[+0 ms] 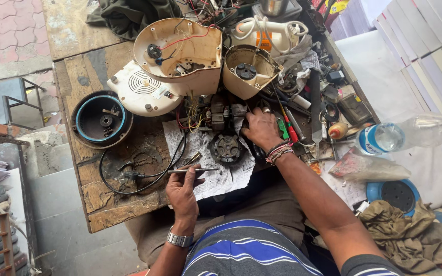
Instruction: The person disassembles a small motor or appliance component on a cluttered workbench. They use a hammer and a metal punch to tap a pin or shaft, then use a screwdriver to adjust internal parts. The person repeatedly handles the component, turning it over and tapping it with tools.
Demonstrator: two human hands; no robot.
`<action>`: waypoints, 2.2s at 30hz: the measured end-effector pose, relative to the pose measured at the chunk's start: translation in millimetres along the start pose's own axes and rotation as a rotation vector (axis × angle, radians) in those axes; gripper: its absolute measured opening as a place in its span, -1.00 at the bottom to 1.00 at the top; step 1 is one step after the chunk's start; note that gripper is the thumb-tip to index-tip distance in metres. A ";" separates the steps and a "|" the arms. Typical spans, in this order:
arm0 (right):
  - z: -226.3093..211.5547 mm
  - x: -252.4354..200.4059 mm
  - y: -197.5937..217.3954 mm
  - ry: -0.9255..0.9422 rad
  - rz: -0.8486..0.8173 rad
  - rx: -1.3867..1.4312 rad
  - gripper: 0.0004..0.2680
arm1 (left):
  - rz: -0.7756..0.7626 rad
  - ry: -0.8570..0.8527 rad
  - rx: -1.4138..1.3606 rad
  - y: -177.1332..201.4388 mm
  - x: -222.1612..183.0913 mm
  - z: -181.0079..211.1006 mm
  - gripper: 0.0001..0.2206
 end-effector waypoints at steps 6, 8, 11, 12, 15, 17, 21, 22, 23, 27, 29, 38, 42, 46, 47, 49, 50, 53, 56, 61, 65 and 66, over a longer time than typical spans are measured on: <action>-8.3 -6.8 12.6 -0.030 0.136 -0.189 -0.67 | -0.010 -0.007 0.047 -0.3 -4.2 2.1 -0.85; -14.4 -5.3 18.0 -0.016 0.186 -0.245 -0.69 | -0.020 -0.021 0.037 2.0 -5.5 5.2 -0.85; -13.8 -0.5 22.6 -0.007 0.234 -0.353 -0.75 | -0.023 -0.020 0.026 3.0 -6.9 6.7 -0.85; -14.5 3.0 22.0 -0.004 0.246 -0.392 -0.78 | -0.021 -0.019 0.023 2.9 -6.6 7.8 -0.85; 8.2 12.0 25.9 -0.020 0.273 -0.385 -0.81 | -0.018 -0.034 0.020 0.5 -8.7 12.0 -0.85; 18.6 14.1 29.9 0.049 0.326 -0.339 -0.77 | -0.040 -0.037 0.043 -4.4 -10.5 13.6 -0.85; 23.1 29.3 20.1 0.116 0.196 -0.305 -0.76 | -0.106 -0.026 0.116 -17.8 -14.9 13.8 -0.84; 26.0 33.2 16.2 0.098 0.103 -0.297 -0.77 | -0.119 -0.035 0.125 -22.3 -15.7 13.8 -0.84; 26.8 35.7 13.0 0.080 0.012 -0.284 -0.77 | -0.132 -0.047 0.138 -25.7 -15.9 15.1 -0.84; 32.4 23.7 39.7 0.024 -0.051 -0.200 -0.79 | -0.147 -0.074 0.211 -28.5 -18.3 21.1 -0.82; 42.1 13.9 53.7 -0.038 -0.091 -0.132 -0.74 | -0.137 -0.070 0.237 -25.1 -17.7 21.8 -0.81; 70.8 -53.5 49.7 -0.074 -0.188 0.864 -0.72 | -0.199 -0.198 0.387 -48.2 5.4 27.2 -0.82; 71.6 -87.8 50.8 -0.097 -0.179 1.107 -0.71 | -0.290 -0.404 0.537 -73.5 18.7 39.6 -0.86; 49.3 -132.6 83.7 0.055 0.012 1.393 -0.66 | -0.348 -0.508 0.604 -91.4 28.8 40.4 -0.89; 38.1 -144.5 91.4 0.126 0.094 1.394 -0.65 | -0.370 -0.536 0.634 -97.1 32.0 40.2 -0.91; 25.7 -154.5 98.7 0.183 0.134 1.410 -0.60 | -0.420 -0.531 0.714 -105.8 39.3 36.0 -0.92; 22.8 -157.3 95.9 0.167 0.095 1.426 -0.55 | -0.448 -0.499 0.763 -109.9 43.7 31.8 -0.91; 35.0 -156.2 77.4 -0.048 0.083 1.337 -0.57 | -0.545 -0.546 0.863 -127.8 50.3 36.8 -0.91; 44.9 -162.1 44.7 -0.221 0.096 1.433 -0.60 | -0.611 -0.616 0.887 -143.2 49.6 46.8 -0.89; 46.3 -182.5 16.6 -0.274 0.198 1.456 -0.60 | -0.682 -0.699 0.936 -158.8 36.4 52.7 -0.87; 33.1 -179.3 26.6 -0.293 0.211 1.423 -0.67 | -0.682 -0.805 1.032 -170.0 24.5 51.5 -0.87; 26.4 -174.8 33.4 -0.273 0.210 1.413 -0.68 | -0.672 -0.821 1.066 -170.4 21.9 50.6 -0.87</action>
Point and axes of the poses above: each hand's wrist, its own x-axis towards the middle knuckle, its own y-axis out of the back of the hand, z = x × y, the point moved 9 cm from there along x, towards the middle knuckle, and after that the axes turned 1 degree about -z, right-handed, at the moved point
